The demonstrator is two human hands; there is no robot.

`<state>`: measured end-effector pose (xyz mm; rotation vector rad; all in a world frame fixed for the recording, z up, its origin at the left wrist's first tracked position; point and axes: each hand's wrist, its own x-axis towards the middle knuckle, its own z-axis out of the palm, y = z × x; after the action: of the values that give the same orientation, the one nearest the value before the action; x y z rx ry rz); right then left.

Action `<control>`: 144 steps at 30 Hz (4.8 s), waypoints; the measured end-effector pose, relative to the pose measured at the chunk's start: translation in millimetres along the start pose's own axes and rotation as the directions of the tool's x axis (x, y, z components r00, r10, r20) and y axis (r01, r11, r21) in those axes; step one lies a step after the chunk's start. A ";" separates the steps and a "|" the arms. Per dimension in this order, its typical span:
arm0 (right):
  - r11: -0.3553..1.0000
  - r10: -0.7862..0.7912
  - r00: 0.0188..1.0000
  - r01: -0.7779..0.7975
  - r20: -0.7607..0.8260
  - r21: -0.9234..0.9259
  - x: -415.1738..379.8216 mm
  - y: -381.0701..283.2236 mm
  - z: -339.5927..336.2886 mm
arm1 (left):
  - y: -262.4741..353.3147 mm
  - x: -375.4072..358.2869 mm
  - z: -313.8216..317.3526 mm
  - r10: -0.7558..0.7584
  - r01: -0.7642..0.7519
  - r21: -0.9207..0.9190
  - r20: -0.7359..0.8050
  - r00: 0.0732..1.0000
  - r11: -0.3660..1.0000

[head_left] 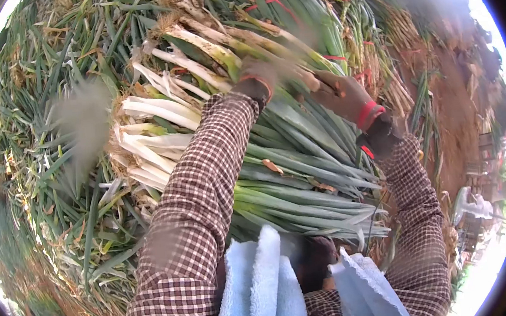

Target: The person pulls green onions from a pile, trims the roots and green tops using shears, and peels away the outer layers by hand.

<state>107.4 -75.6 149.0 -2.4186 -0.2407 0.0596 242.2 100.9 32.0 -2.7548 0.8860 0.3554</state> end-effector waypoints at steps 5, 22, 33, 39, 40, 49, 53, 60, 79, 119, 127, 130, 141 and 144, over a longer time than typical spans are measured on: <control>0.990 0.139 0.990 -0.140 -0.030 -0.034 -77.5 1.4 -31.1 | 31.5 -93.6 -35.9 0.305 -0.315 0.062 0.134 0.943 0.947; 0.955 0.283 0.944 -0.261 0.167 -0.144 -193.0 -42.5 -15.1 | 53.6 -204.4 38.6 0.134 -0.282 -0.236 -0.497 0.857 0.930; 0.992 0.083 0.982 -0.066 0.169 -0.106 -98.5 -46.3 15.0 | 34.6 -148.8 43.9 -0.615 0.583 -0.800 0.390 0.685 0.142; 0.995 0.056 0.991 -0.045 0.122 -0.095 -94.0 -53.8 8.8 | 37.7 -113.6 8.2 -0.472 0.782 -0.621 0.674 0.568 0.055; 0.995 0.041 0.994 -0.031 0.100 -0.099 -99.1 -54.4 4.4 | 40.4 -110.8 4.9 -0.458 0.782 -0.624 0.696 0.552 -0.006; 0.966 0.214 0.963 -0.183 0.165 -0.184 -121.1 -43.1 -10.1 | 53.4 -89.8 51.0 0.031 0.649 -0.724 0.661 0.749 -0.233; 0.962 0.228 0.944 -0.181 0.238 -0.203 -93.8 -40.5 -7.2 | 58.6 -79.1 42.2 0.086 0.745 -0.639 0.745 0.661 -0.190; 0.969 0.156 0.924 -0.076 0.350 -0.233 -57.2 -49.4 1.7 | 64.8 -63.9 89.6 -0.338 0.658 -0.580 0.570 0.749 0.479; 0.998 0.058 0.974 -0.052 0.221 -0.033 -99.1 -87.2 46.3 | 12.2 -209.1 -2.9 -0.647 0.481 -0.851 0.491 0.584 -0.211; 0.916 0.066 0.996 -0.081 -0.052 -0.392 -140.5 -208.8 109.8 | 23.2 -381.3 -22.5 -0.269 0.399 -0.916 0.371 0.889 0.054; 0.890 0.147 0.986 -0.166 -0.078 -0.425 -209.0 -204.8 117.1 | -8.5 -370.4 -6.0 -0.058 0.416 -0.904 0.423 0.904 -0.098; 0.852 0.163 0.987 -0.148 -0.015 -0.501 -211.7 -202.2 125.6 | -12.1 -369.6 -0.7 -0.113 0.355 -0.925 0.371 0.922 -0.137; 0.895 0.195 0.981 -0.174 0.009 -0.410 -139.3 -192.1 132.3 | 5.6 -373.6 -13.1 -0.213 0.372 -0.925 0.350 0.912 0.073; 0.873 0.236 0.970 -0.187 0.056 -0.450 -126.8 -191.0 130.2 | 6.6 -378.1 -15.9 -0.201 0.379 -0.918 0.352 0.914 0.119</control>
<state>-61.1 125.8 172.3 -2.8947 -0.0347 0.2635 -57.2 295.1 157.9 -3.8183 -0.1991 1.5157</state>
